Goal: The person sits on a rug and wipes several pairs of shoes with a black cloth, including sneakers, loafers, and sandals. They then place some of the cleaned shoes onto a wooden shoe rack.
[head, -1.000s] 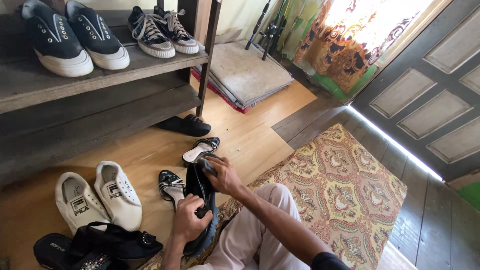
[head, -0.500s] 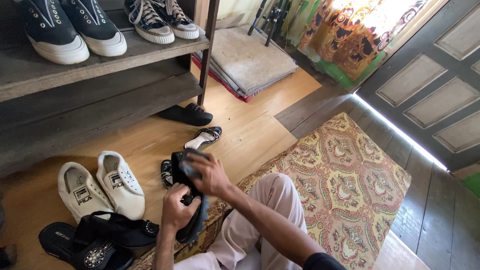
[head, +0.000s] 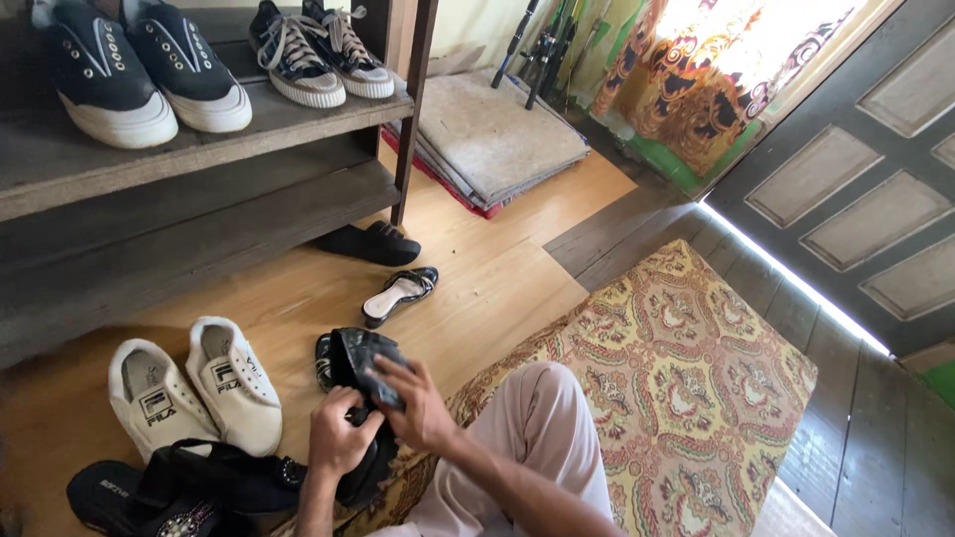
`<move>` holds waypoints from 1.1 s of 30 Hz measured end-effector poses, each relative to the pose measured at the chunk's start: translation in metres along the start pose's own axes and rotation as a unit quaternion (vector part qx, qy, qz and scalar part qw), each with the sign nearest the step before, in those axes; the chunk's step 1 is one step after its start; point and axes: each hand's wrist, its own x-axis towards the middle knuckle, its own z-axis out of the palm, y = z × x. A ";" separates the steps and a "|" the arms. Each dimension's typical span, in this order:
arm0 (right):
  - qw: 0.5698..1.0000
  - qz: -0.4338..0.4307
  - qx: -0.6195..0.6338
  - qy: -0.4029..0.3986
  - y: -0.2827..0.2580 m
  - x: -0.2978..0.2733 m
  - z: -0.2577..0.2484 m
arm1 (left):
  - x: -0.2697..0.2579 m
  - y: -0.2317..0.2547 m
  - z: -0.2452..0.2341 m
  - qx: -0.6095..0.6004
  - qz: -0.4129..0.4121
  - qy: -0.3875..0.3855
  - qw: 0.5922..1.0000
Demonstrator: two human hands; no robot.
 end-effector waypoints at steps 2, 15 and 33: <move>0.999 -0.004 0.037 0.019 -0.007 -0.008 -0.006 | 0.000 -0.005 0.001 -0.002 0.001 0.018 1.000; 0.997 -0.007 -0.082 -0.011 0.030 0.063 -0.008 | 0.002 -0.022 0.001 -0.073 -0.091 0.085 0.990; 0.964 0.040 -0.176 -0.195 -0.023 0.082 -0.036 | 0.002 -0.022 -0.001 -0.125 -0.098 0.104 0.982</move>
